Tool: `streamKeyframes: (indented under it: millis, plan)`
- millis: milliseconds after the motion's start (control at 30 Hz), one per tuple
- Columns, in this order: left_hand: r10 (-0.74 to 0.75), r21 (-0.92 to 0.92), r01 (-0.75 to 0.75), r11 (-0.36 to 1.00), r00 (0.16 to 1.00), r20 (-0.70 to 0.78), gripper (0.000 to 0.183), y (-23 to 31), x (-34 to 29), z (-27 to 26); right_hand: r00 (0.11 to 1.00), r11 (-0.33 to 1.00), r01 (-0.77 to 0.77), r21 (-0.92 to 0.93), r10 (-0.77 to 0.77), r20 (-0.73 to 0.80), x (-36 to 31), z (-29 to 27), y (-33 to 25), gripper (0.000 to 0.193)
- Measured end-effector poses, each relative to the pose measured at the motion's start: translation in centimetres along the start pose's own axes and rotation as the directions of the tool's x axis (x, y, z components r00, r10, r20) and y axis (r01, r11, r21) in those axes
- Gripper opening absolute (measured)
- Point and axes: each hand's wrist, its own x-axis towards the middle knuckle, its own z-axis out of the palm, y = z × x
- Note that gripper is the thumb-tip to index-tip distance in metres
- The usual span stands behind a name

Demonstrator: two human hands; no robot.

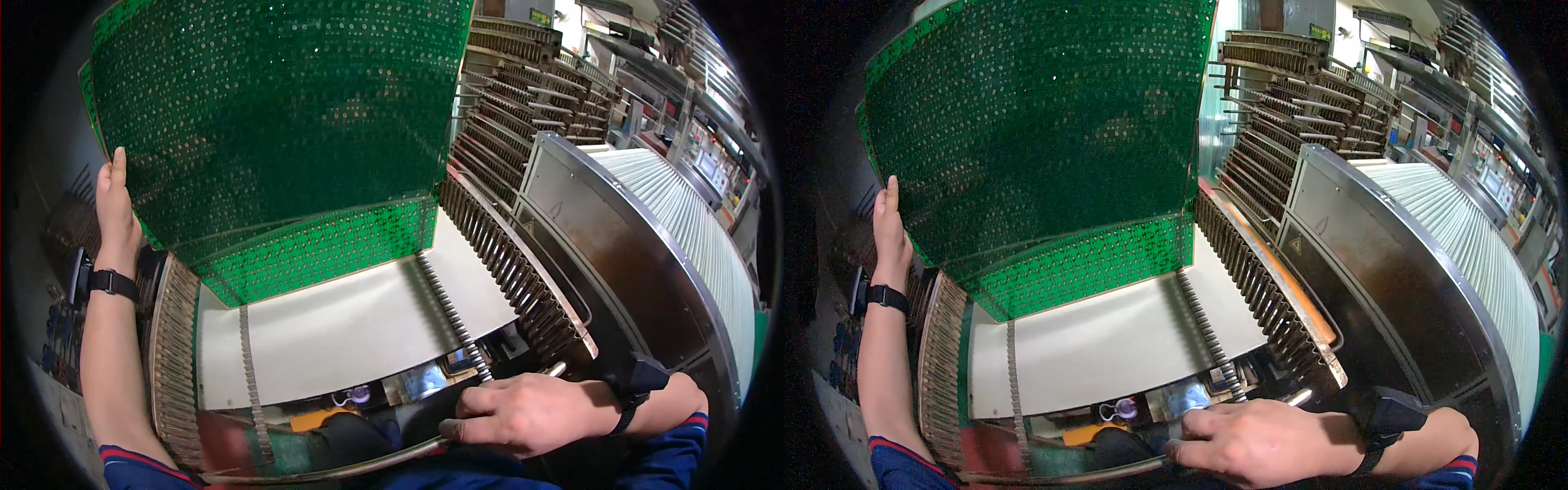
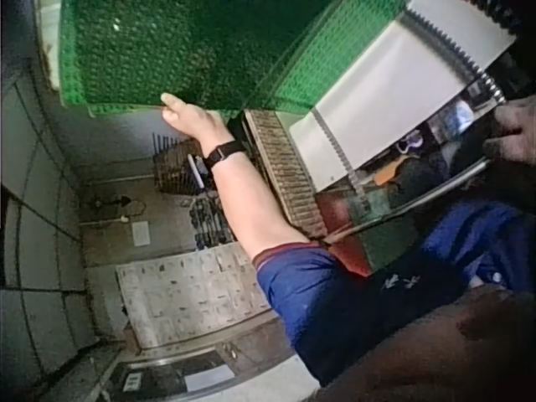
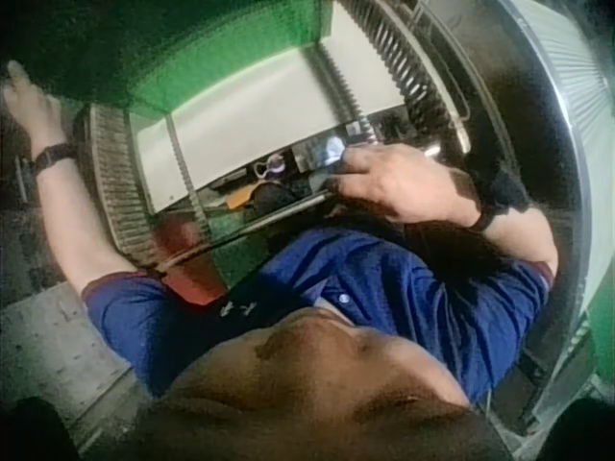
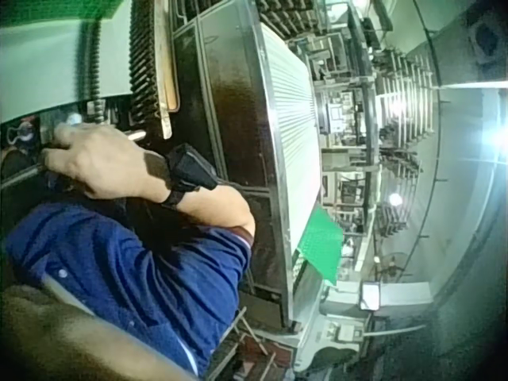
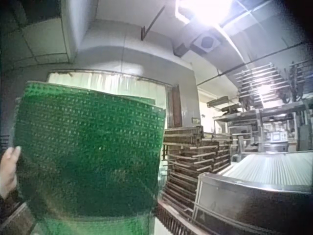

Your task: Picking up green circuit boards from a processing machine and placing them into a vertical holding rack.

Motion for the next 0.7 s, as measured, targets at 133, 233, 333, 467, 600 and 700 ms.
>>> streamKeyframes:
  millis: [133,233,333,467,600,700]
  plan:
    - [0.091,0.154,-0.068,0.986,0.985,-0.149,0.044,-0.5,0.1,0.2,0.997,0.996,-0.077,-0.033,0.077,-0.017,-0.9,0.2,0.5,0.027]
    - [0.019,-0.029,-0.019,0.999,1.0,-0.006,0.048,-1.0,0.9,-1.7,0.977,0.981,-0.038,-0.189,-0.003,-0.213,-2.3,-0.4,0.2,0.026]
    - [0.225,0.309,-0.155,0.938,0.952,-0.206,0.076,-1.8,1.6,-0.8,0.961,0.958,-0.017,-0.285,-0.063,-0.27,-4.3,0.4,0.6,0.026]
    - [0.208,0.335,-0.142,0.931,0.963,-0.171,0.08,-2.9,1.8,-0.6,0.945,0.946,-0.024,-0.323,-0.084,-0.315,-5.2,-1.1,-0.4,0.029]
    - [0.274,0.393,-0.192,0.899,0.948,-0.165,0.078,-4.1,1.7,-2.1,0.443,0.93,-0.364,-0.053,0.123,-0.888,-9.2,2.1,1.7,0.04]
    - [0.199,0.225,-0.171,0.959,0.974,-0.109,0.078,-3.8,3.1,-1.8,0.18,0.818,-0.334,0.468,0.543,-0.82,-11.0,5.8,1.6,0.05]
